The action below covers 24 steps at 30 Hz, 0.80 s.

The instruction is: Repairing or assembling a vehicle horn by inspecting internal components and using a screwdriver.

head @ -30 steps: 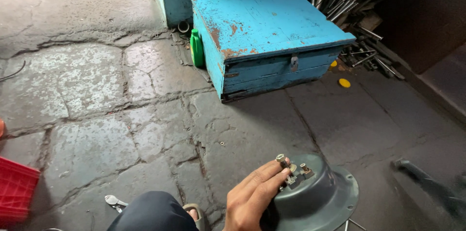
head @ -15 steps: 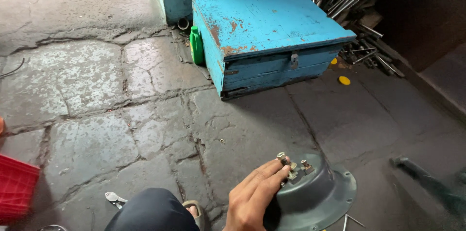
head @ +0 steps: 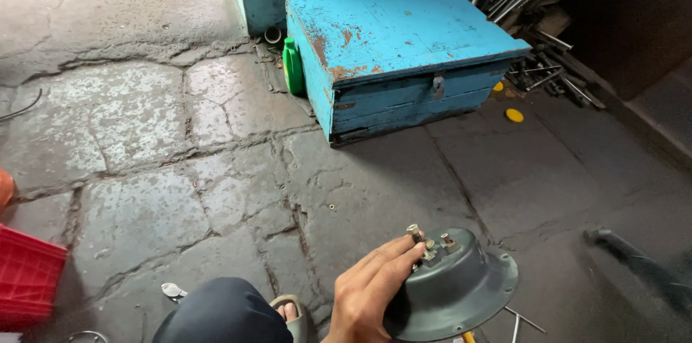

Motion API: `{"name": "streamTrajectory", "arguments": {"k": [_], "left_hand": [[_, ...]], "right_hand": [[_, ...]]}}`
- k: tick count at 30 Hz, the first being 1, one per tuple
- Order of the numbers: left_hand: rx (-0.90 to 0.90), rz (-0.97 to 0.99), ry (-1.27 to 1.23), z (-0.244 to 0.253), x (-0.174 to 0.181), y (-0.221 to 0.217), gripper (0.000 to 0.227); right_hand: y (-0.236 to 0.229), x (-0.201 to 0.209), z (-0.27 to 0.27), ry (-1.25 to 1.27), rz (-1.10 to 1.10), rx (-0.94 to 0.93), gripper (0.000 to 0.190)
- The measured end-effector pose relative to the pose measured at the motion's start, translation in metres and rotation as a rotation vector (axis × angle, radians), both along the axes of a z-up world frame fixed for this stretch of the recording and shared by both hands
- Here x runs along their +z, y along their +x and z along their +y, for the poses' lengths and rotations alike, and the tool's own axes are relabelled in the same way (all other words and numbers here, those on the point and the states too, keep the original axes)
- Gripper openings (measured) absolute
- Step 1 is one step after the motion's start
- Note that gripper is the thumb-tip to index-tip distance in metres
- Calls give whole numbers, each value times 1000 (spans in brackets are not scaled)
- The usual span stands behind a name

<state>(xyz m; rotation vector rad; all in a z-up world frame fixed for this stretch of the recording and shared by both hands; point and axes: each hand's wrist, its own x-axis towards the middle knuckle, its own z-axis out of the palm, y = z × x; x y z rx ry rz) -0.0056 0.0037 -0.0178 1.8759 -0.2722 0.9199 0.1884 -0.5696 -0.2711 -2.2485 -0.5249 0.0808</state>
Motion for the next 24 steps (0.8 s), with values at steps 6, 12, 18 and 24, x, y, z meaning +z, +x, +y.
{"name": "streamTrajectory", "arguments": {"k": [6, 12, 18, 24], "left_hand": [[8, -66, 29, -4, 1, 2, 64], [107, -90, -174, -19, 9, 4, 57], [14, 526, -894, -6, 12, 13, 38], [-250, 583, -1277, -7, 19, 8, 47]], "right_hand": [[43, 26, -30, 23, 40, -3, 36], [49, -10, -47, 41, 64, -35, 35], [19, -65, -31, 81, 108, -82, 35], [-75, 54, 69, 115, 183, -161, 35]]}}
